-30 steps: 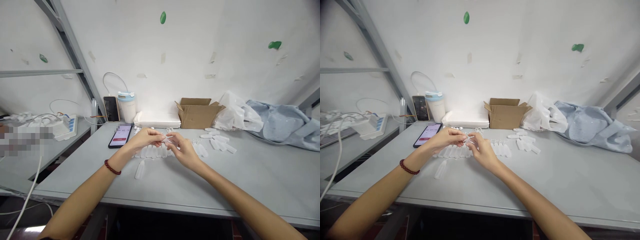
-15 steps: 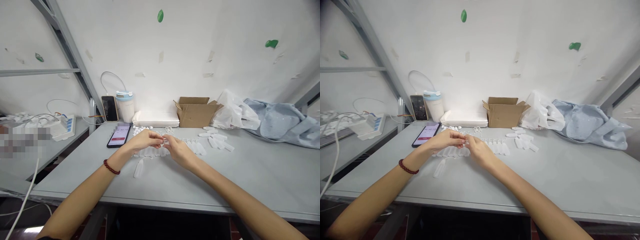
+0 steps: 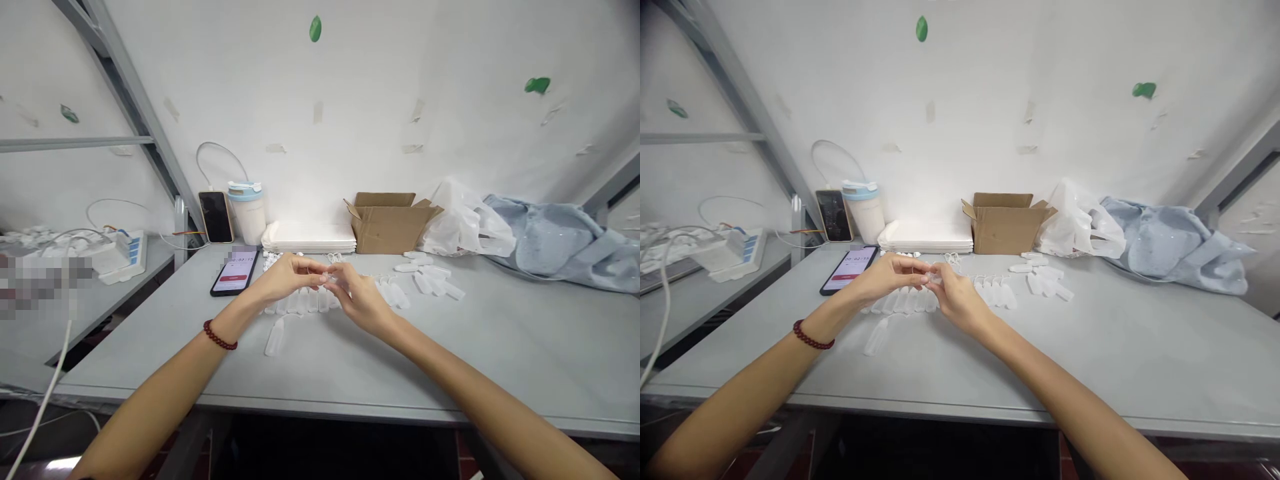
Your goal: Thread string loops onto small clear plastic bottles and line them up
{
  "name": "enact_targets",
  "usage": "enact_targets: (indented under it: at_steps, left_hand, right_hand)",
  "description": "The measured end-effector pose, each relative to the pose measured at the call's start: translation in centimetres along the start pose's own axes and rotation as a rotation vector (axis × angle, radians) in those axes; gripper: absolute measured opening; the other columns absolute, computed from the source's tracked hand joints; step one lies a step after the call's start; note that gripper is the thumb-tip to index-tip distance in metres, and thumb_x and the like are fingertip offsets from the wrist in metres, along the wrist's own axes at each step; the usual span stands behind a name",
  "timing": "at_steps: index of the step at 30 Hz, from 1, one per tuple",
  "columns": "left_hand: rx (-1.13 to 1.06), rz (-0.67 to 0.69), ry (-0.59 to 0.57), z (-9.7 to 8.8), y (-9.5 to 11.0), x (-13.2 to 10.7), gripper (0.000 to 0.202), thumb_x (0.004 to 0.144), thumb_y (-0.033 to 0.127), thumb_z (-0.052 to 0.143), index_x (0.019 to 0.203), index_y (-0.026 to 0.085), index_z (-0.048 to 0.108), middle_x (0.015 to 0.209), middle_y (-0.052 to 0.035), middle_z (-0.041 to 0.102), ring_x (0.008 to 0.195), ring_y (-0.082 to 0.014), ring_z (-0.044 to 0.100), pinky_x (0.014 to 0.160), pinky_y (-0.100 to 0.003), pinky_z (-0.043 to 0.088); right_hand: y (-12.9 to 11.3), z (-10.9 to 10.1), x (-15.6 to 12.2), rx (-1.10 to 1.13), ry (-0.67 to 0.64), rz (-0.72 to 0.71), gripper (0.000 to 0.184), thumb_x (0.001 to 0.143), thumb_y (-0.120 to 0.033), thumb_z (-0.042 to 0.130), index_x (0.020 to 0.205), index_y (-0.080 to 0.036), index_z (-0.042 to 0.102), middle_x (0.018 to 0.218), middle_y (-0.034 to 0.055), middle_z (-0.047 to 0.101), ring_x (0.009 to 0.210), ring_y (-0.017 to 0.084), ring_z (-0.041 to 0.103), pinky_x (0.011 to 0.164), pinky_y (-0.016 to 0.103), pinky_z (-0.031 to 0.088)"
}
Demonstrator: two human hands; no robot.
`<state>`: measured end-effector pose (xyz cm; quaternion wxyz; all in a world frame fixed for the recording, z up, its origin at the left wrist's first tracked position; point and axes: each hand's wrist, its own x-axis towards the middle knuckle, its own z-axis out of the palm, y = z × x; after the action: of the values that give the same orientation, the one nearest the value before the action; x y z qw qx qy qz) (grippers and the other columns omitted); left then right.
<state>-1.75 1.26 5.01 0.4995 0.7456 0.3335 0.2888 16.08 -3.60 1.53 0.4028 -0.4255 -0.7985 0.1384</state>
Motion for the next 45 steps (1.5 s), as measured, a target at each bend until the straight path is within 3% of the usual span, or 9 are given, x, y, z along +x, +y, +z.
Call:
enact_targets:
  at_steps: [6,16,22,29,33,37,39,42,45]
  left_hand:
    - [-0.181,0.084,0.086,0.9,0.5,-0.2,0.024,0.071,0.020,0.070,0.093,0.012,0.069,0.084,-0.0056,0.069,0.078,-0.0154,0.063,0.073,-0.028,0.050]
    - [-0.137,0.068,0.012,-0.1,0.0,0.1,0.029,0.068,0.023,0.074,0.095,0.014,0.068,0.090,-0.0060,0.068,0.082,-0.0155,0.062,0.077,-0.029,0.050]
    - [-0.127,0.050,0.083,0.2,0.1,0.0,0.040,0.067,0.025,0.074,0.105,0.018,0.063,0.092,-0.0049,0.067,0.085,-0.0174,0.063,0.075,-0.031,0.050]
    - [-0.103,0.131,0.096,0.7,0.2,-0.2,0.042,0.073,0.025,0.067,0.114,0.020,0.058,0.092,-0.0052,0.067,0.086,-0.0179,0.063,0.076,-0.031,0.051]
    - [0.027,0.144,0.166,0.6,0.6,-0.1,0.039,0.074,0.025,0.065,0.113,0.019,0.059,0.100,-0.0068,0.067,0.091,-0.0184,0.062,0.078,-0.031,0.051]
    - [0.246,0.145,0.438,0.3,1.2,-0.9,0.022,0.080,0.028,0.058,0.096,0.015,0.066,0.097,-0.0071,0.068,0.090,-0.0189,0.062,0.082,-0.033,0.049]
    - [0.403,0.187,0.509,0.6,1.3,-1.9,0.020,0.082,0.029,0.055,0.091,0.015,0.066,0.093,-0.0064,0.068,0.083,-0.0180,0.062,0.079,-0.033,0.050]
    - [0.657,0.347,0.440,1.7,1.0,-3.7,0.023,0.082,0.028,0.056,0.100,0.016,0.063,0.099,-0.0075,0.064,0.087,-0.0193,0.061,0.080,-0.034,0.050]
    - [0.820,0.517,0.401,3.0,0.5,-5.0,0.034,0.083,0.028,0.057,0.116,0.017,0.054,0.113,-0.0110,0.058,0.107,-0.0241,0.053,0.093,-0.040,0.045]
  right_hand:
    - [-0.4,-0.3,0.1,0.067,0.038,0.069,0.015,0.088,-0.027,0.044,0.102,-0.023,0.040,0.082,0.0026,0.066,0.053,0.013,0.054,0.055,0.025,0.040]
    - [-1.2,-0.3,0.0,0.247,0.005,0.179,0.015,0.087,-0.029,0.046,0.100,-0.023,0.042,0.077,-0.0003,0.065,0.057,0.013,0.059,0.056,0.025,0.043]
    - [-0.9,-0.3,0.3,0.409,0.041,0.267,0.020,0.084,-0.036,0.053,0.095,-0.022,0.045,0.070,0.0006,0.067,0.063,0.015,0.064,0.058,0.027,0.047]
    - [-1.1,-0.3,0.3,0.562,0.031,0.404,0.027,0.079,-0.038,0.061,0.090,-0.022,0.043,0.072,0.0008,0.069,0.070,0.018,0.068,0.059,0.027,0.047]
    - [-1.3,-0.4,0.4,0.593,0.037,0.470,0.028,0.076,-0.039,0.064,0.087,-0.021,0.045,0.070,0.0016,0.069,0.071,0.020,0.068,0.058,0.027,0.047]
    - [-1.4,-0.5,0.7,0.723,0.094,0.500,0.031,0.073,-0.040,0.066,0.083,-0.020,0.044,0.072,0.0030,0.069,0.072,0.020,0.069,0.062,0.030,0.049]
    - [-1.5,-0.4,0.7,0.782,0.111,0.499,0.032,0.072,-0.041,0.066,0.082,-0.020,0.044,0.072,0.0031,0.069,0.073,0.020,0.069,0.065,0.032,0.050]
    - [-1.6,-0.2,0.5,0.805,0.119,0.485,0.034,0.072,-0.043,0.066,0.082,-0.020,0.043,0.072,0.0025,0.068,0.074,0.020,0.069,0.068,0.033,0.051]
    - [-1.8,0.3,0.1,0.774,0.116,0.463,0.034,0.074,-0.044,0.065,0.083,-0.020,0.042,0.072,0.0019,0.067,0.075,0.020,0.069,0.067,0.033,0.051]
